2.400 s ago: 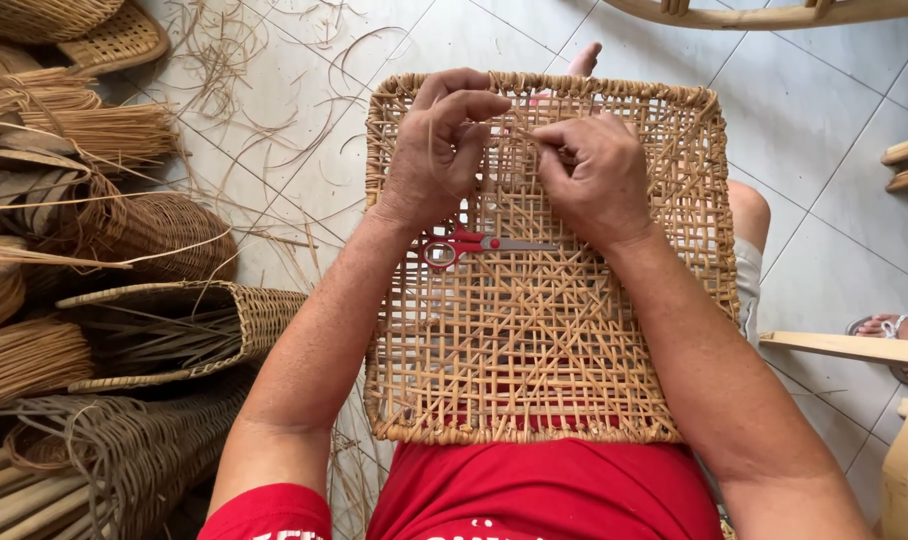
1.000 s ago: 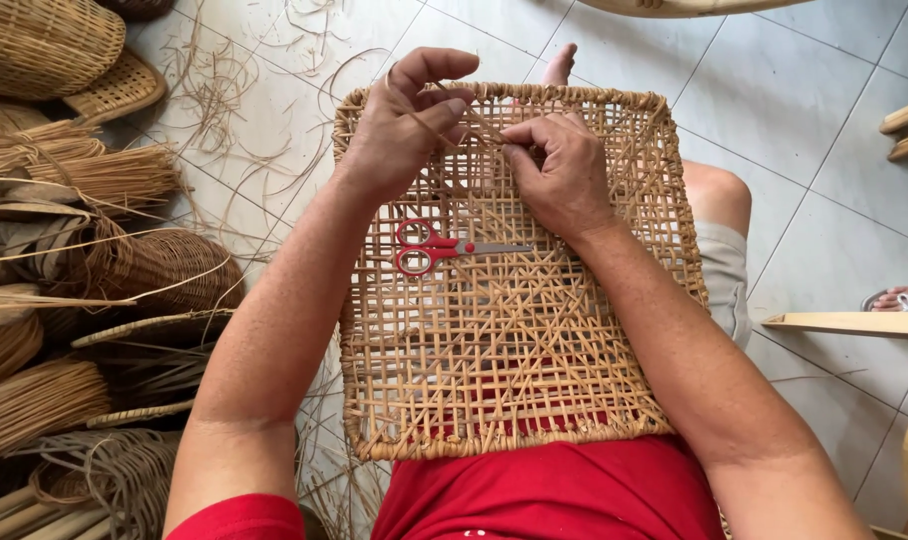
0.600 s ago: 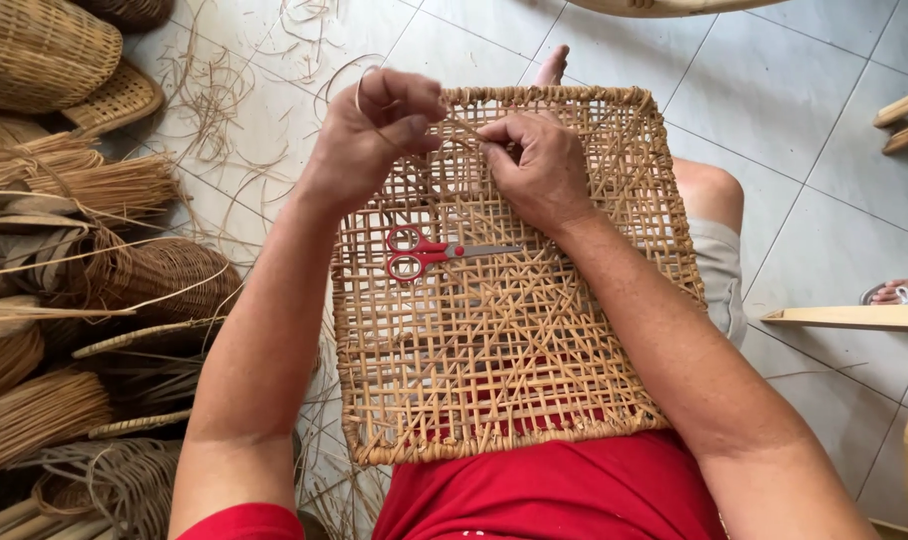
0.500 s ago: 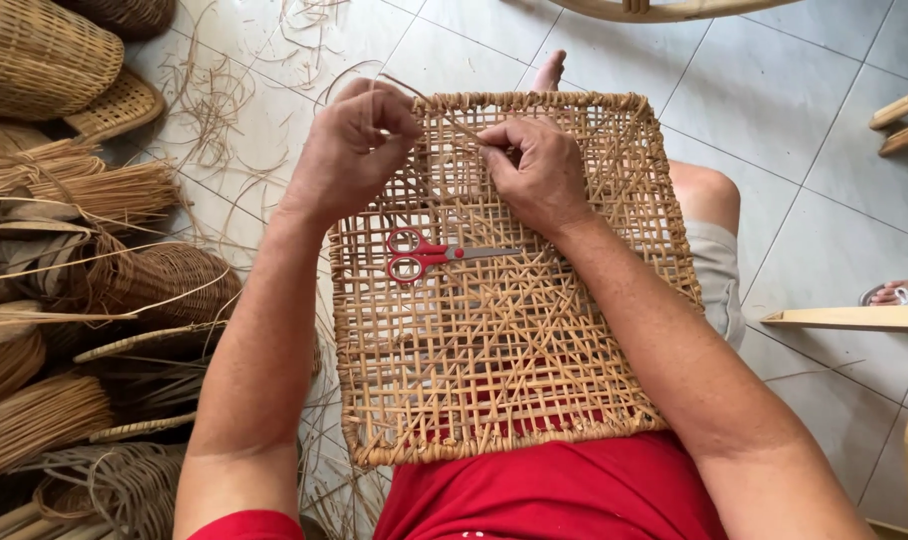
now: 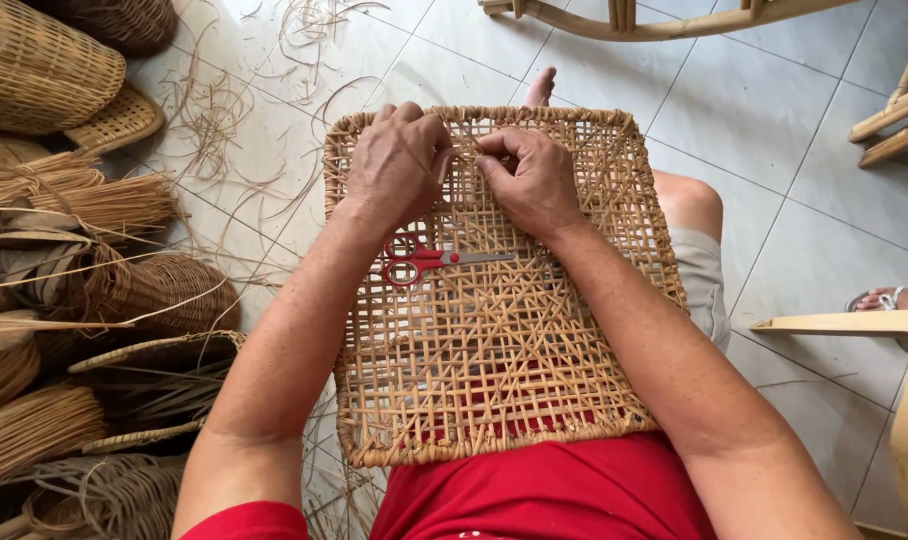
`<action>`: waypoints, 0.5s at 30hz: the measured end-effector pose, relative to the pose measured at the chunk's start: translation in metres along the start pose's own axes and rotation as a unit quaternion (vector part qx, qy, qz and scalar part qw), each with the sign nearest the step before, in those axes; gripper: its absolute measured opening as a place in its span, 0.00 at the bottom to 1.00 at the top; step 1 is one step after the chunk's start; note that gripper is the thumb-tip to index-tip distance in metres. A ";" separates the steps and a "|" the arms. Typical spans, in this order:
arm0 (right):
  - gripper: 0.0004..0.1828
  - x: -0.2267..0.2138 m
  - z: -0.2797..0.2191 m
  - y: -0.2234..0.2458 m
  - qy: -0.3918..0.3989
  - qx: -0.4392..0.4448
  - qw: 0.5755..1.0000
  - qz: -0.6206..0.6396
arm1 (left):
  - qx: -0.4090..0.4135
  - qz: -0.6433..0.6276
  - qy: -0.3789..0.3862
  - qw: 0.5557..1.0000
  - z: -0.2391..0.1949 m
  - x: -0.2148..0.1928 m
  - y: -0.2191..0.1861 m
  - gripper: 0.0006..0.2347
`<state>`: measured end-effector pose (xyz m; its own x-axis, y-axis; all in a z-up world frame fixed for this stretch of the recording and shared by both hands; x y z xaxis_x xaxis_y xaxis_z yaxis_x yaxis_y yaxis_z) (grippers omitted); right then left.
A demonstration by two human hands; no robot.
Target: Weaving thin strips of material into a rectangular basket base using hands and scissors.
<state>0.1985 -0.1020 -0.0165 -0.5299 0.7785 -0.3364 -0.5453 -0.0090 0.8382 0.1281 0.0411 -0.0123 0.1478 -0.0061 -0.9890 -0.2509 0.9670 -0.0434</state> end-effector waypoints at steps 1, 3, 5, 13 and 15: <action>0.05 0.000 0.000 -0.003 -0.001 -0.001 1.000 0.000 | 0.000 0.000 -0.001 1.000 -0.003 0.006 0.005 0.06; 0.06 0.001 0.002 -0.010 0.008 0.013 0.999 0.037 | -0.021 -0.040 -0.036 0.998 -0.007 0.011 0.017 0.05; 0.06 0.008 0.005 -0.016 0.005 0.035 0.999 0.036 | -0.033 -0.073 -0.054 0.995 -0.018 0.004 0.029 0.04; 0.09 0.025 0.003 -0.015 -0.015 0.032 0.999 0.020 | -0.052 -0.137 -0.126 0.981 -0.037 0.010 0.049 0.06; 0.11 0.022 0.000 -0.011 -0.033 0.013 0.999 0.027 | -0.051 -0.141 -0.140 0.979 -0.037 0.006 0.048 0.06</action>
<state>0.1929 -0.0851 -0.0333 -0.5142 0.8166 -0.2622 -0.4990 -0.0363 0.8658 0.0811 0.0777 -0.0253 0.4771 -0.1861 -0.8589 -0.2536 0.9066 -0.3373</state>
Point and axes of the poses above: each hand's wrist, its own z-axis towards the middle knuckle, its own x-axis out of the palm, y = z × x, the point moved 8 cm from there along z, towards the middle knuckle, and after that the axes turned 13 degrees about z, right-handed, at the moved point
